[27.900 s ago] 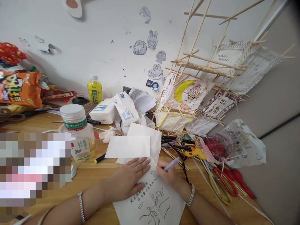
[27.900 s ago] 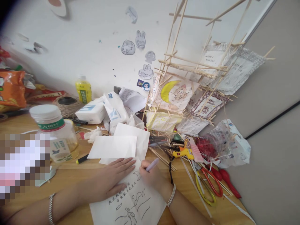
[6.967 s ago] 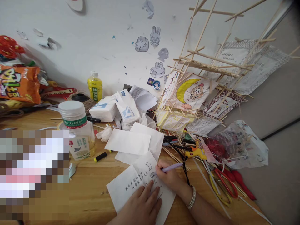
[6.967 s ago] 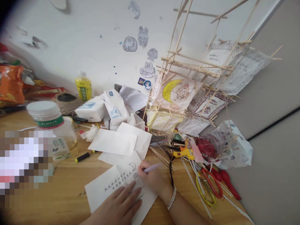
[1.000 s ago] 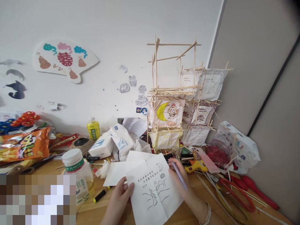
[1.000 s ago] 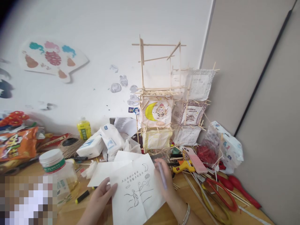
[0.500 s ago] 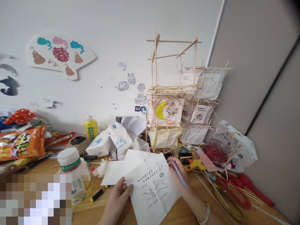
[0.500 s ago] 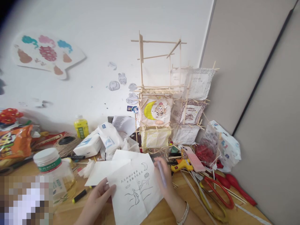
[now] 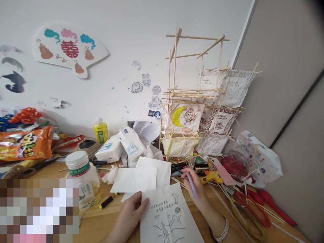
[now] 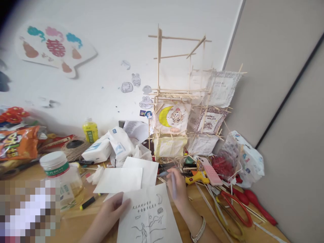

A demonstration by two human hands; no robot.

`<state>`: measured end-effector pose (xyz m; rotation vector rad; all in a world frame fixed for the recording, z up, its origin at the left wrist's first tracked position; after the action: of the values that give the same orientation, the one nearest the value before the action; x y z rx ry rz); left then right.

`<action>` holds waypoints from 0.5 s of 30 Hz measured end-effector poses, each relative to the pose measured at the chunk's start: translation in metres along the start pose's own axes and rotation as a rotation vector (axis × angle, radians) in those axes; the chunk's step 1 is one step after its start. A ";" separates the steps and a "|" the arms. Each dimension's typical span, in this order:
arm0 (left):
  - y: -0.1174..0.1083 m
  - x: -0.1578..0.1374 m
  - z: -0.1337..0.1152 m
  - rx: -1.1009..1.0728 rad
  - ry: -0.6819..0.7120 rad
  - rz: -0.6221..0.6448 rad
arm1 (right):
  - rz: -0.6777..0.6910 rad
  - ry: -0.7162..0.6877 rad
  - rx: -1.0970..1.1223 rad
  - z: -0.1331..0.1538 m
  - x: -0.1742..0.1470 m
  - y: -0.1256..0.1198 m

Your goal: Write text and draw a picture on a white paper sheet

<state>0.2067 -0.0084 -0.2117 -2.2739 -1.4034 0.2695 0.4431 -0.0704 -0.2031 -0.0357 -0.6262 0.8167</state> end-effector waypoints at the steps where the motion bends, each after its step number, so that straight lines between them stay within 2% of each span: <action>1: 0.000 -0.001 0.000 0.070 0.008 0.012 | 0.010 0.003 0.002 0.001 -0.001 0.002; 5: -0.004 -0.005 -0.005 0.352 0.042 0.099 | 0.083 -0.033 0.042 0.021 -0.008 0.003; 10: -0.015 -0.003 -0.014 0.600 0.225 0.163 | 0.214 -0.158 0.038 0.047 -0.014 -0.001; 15: -0.028 -0.001 -0.013 0.653 0.298 0.252 | 0.412 0.012 0.143 0.059 -0.024 0.012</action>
<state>0.1887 -0.0021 -0.1866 -1.8360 -0.7321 0.3830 0.3909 -0.0910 -0.1704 -0.0398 -0.5549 1.2570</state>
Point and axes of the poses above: each hand's wrist, its own x-axis towards the middle knuckle, its own y-axis out of the palm, z = x × y, the point moved 1 cm from there along x, towards the middle knuckle, and after that the axes turned 3 degrees about -y, right-handed, at the moved point
